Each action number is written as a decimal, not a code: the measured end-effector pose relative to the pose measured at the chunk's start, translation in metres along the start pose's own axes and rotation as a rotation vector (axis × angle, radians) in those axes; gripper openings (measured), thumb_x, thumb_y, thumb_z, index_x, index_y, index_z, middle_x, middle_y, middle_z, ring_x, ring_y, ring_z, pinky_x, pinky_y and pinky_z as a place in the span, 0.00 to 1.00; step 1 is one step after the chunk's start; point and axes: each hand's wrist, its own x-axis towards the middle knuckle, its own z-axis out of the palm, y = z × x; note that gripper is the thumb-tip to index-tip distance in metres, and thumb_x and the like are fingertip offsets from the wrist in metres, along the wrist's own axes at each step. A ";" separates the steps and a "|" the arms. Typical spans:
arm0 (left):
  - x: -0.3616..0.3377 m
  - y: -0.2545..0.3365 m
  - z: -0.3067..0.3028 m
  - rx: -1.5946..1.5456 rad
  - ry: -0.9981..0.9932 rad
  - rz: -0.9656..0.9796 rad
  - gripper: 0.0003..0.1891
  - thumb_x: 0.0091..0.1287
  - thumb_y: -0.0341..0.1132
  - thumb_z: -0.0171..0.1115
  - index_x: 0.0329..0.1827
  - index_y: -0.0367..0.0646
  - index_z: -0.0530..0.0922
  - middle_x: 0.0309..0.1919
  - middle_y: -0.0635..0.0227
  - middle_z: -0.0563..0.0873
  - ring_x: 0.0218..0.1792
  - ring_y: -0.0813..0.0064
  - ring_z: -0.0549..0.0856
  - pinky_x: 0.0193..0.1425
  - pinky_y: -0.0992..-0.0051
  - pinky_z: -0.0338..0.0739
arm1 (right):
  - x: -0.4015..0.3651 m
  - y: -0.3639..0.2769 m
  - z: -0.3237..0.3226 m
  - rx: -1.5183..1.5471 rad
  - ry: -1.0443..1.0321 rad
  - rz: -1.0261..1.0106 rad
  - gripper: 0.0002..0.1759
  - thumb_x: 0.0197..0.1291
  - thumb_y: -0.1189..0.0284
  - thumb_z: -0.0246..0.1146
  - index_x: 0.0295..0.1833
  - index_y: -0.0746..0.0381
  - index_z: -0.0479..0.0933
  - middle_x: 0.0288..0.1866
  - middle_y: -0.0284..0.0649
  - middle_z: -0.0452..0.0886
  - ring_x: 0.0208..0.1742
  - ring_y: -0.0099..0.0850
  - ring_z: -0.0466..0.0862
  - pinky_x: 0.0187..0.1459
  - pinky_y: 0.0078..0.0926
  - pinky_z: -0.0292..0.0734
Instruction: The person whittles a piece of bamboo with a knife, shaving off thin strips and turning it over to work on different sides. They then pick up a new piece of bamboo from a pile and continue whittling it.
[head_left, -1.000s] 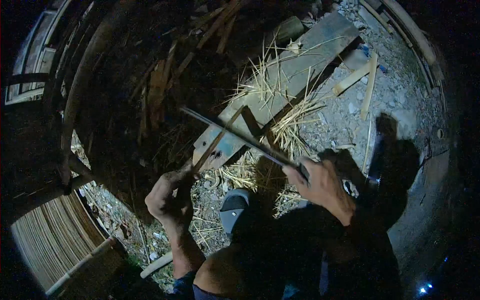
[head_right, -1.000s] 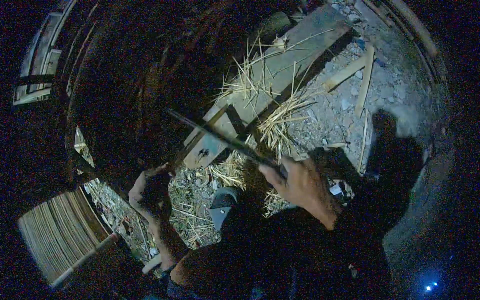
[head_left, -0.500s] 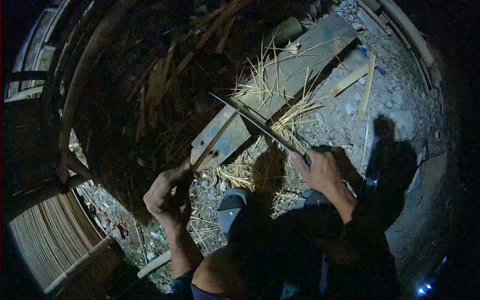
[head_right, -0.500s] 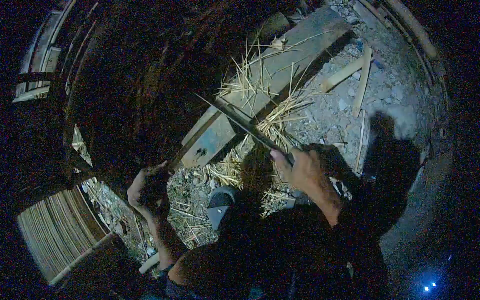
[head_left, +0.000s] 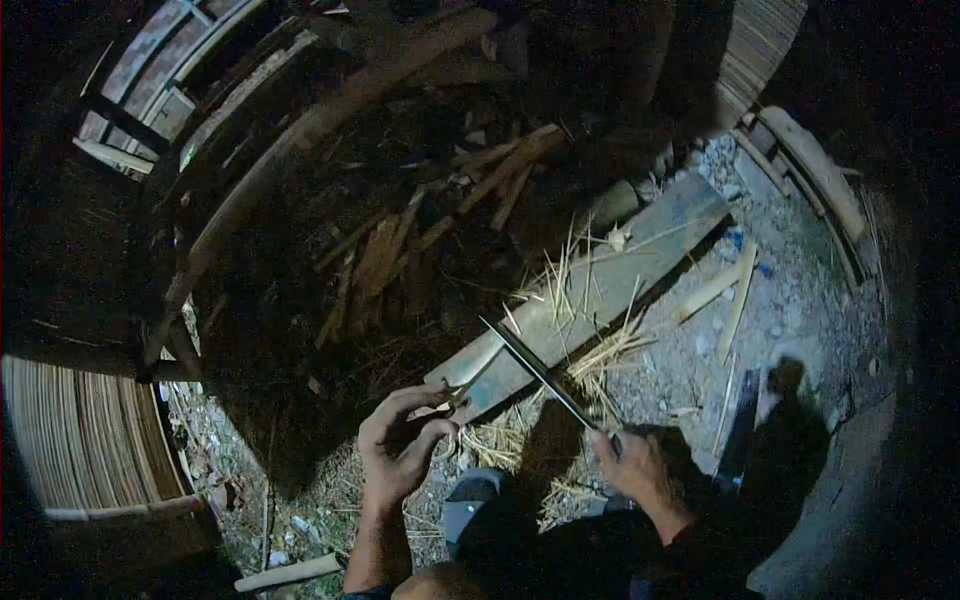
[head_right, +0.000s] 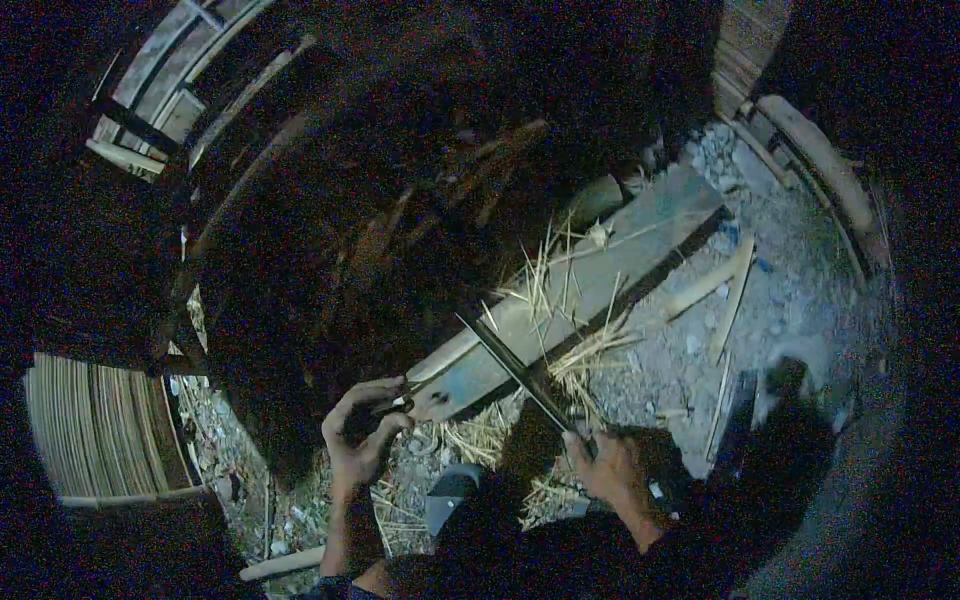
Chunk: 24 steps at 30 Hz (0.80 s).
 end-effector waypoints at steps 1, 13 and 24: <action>-0.002 -0.003 -0.001 0.080 0.064 -0.016 0.14 0.58 0.27 0.74 0.46 0.34 0.82 0.44 0.57 0.87 0.45 0.70 0.86 0.50 0.72 0.80 | -0.003 -0.002 0.002 -0.022 0.020 0.042 0.33 0.63 0.44 0.59 0.42 0.69 0.82 0.28 0.57 0.82 0.33 0.57 0.84 0.37 0.47 0.80; -0.012 -0.018 -0.001 0.324 0.363 -0.001 0.08 0.62 0.26 0.69 0.44 0.37 0.86 0.29 0.60 0.86 0.31 0.80 0.84 0.36 0.80 0.76 | -0.032 -0.057 -0.016 0.082 0.059 -0.286 0.27 0.64 0.50 0.63 0.29 0.66 0.75 0.13 0.50 0.71 0.14 0.45 0.73 0.20 0.42 0.70; -0.013 -0.017 0.007 0.403 0.344 0.027 0.10 0.63 0.25 0.66 0.46 0.34 0.86 0.39 0.64 0.89 0.38 0.77 0.86 0.48 0.77 0.79 | -0.032 -0.045 -0.003 0.176 0.086 -0.442 0.26 0.67 0.53 0.61 0.29 0.66 0.76 0.14 0.46 0.71 0.15 0.35 0.75 0.21 0.37 0.69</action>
